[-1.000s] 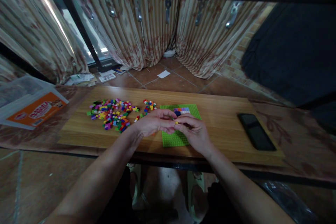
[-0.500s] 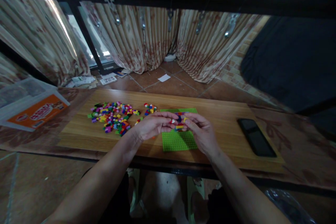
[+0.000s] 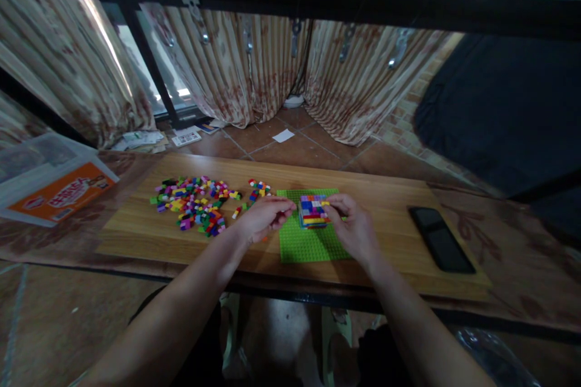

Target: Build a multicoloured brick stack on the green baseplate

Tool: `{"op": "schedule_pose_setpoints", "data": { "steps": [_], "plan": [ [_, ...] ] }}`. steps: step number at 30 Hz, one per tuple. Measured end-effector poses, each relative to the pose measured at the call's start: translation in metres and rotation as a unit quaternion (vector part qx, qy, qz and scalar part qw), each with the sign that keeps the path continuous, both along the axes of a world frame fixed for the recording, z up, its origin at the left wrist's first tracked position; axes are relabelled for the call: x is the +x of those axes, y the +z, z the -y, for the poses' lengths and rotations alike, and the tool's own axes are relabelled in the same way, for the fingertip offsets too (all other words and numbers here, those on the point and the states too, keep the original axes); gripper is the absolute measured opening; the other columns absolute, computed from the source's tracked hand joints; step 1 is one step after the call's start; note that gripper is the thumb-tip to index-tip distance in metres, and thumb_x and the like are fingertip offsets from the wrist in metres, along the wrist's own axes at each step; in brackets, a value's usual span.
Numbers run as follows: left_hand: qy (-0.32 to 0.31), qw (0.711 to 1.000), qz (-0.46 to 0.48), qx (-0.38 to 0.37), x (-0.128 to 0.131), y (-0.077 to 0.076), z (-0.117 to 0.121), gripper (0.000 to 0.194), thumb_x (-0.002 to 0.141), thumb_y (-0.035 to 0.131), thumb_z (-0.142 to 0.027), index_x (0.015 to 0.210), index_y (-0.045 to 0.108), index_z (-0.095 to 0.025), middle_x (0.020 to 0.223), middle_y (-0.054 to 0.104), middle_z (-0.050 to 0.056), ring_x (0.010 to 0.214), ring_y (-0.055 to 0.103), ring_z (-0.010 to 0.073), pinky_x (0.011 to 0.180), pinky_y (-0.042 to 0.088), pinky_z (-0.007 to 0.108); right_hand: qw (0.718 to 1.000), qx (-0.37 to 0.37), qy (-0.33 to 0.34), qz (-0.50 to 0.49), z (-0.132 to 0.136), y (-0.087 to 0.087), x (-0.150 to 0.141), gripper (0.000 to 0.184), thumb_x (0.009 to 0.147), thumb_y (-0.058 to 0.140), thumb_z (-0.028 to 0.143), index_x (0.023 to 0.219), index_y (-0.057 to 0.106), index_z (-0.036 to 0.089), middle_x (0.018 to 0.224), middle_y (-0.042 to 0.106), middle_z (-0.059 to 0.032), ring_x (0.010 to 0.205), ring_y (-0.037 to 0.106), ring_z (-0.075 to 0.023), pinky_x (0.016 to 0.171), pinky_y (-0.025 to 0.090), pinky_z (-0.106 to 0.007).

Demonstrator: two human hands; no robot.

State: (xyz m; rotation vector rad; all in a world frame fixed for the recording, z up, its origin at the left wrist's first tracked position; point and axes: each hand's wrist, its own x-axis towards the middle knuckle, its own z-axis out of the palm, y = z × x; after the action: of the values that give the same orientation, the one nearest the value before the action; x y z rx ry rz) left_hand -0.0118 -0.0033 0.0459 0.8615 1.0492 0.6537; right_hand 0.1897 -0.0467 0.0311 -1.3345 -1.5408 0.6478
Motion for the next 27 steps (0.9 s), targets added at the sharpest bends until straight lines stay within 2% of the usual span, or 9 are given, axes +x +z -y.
{"op": "schedule_pose_setpoints", "data": {
  "steps": [3, 6, 11, 14, 27],
  "plan": [
    [-0.004, 0.999, -0.036, 0.019, 0.003, 0.000, 0.002, 0.014, 0.076, 0.062, -0.025, 0.069, 0.057, -0.014, 0.057, 0.047, -0.006, 0.043, 0.037, 0.0025, 0.042, 0.022, 0.016, 0.995, 0.053, 0.003, 0.081, -0.003, 0.000, -0.001, 0.012, 0.088, 0.058, 0.032, 0.091, 0.067, 0.024, 0.097, 0.073, -0.0057, 0.094, 0.067, -0.0227, 0.087, 0.051, -0.042],
    [-0.011, 0.997, -0.064, 0.038, 0.007, 0.000, 0.003, 0.012, 0.076, 0.060, -0.025, 0.070, 0.058, -0.014, 0.057, 0.047, -0.006, 0.043, 0.037, 0.0029, 0.042, 0.022, 0.017, 0.991, 0.091, -0.008, 0.100, -0.007, -0.005, -0.003, 0.009, 0.084, 0.064, 0.032, 0.085, 0.070, 0.026, 0.106, 0.071, -0.0062, 0.105, 0.062, -0.0251, 0.098, 0.043, -0.048],
    [-0.019, 0.995, -0.076, 0.069, 0.010, -0.005, 0.004, 0.019, 0.076, 0.063, -0.031, 0.069, 0.059, -0.015, 0.053, 0.045, -0.007, 0.044, 0.037, 0.0044, 0.045, 0.023, 0.019, 0.993, 0.064, -0.009, 0.098, -0.012, -0.020, -0.009, 0.008, 0.080, 0.068, 0.033, 0.085, 0.073, 0.028, 0.120, 0.064, -0.0071, 0.113, 0.056, -0.0266, 0.099, 0.041, -0.050],
    [-0.030, 0.991, -0.079, 0.100, 0.012, -0.010, 0.005, 0.023, 0.075, 0.066, -0.036, 0.068, 0.059, -0.015, 0.048, 0.042, -0.008, 0.044, 0.035, 0.0052, 0.046, 0.023, 0.021, 0.993, 0.059, -0.030, 0.098, -0.013, -0.026, -0.012, 0.008, 0.079, 0.069, 0.029, 0.084, 0.075, 0.027, 0.120, 0.063, -0.0083, 0.115, 0.054, -0.0277, 0.100, 0.040, -0.050],
    [0.015, 0.967, -0.149, 0.207, 0.025, -0.033, -0.002, 0.026, 0.070, 0.067, -0.038, 0.059, 0.063, -0.014, 0.048, 0.042, -0.007, 0.051, 0.036, 0.0083, 0.053, 0.025, 0.023, 0.995, 0.042, -0.060, 0.062, -0.017, -0.030, -0.008, 0.010, 0.074, 0.071, 0.028, 0.083, 0.074, 0.025, 0.116, 0.064, -0.0080, 0.112, 0.057, -0.0267, 0.100, 0.042, -0.049]
  ]
}}
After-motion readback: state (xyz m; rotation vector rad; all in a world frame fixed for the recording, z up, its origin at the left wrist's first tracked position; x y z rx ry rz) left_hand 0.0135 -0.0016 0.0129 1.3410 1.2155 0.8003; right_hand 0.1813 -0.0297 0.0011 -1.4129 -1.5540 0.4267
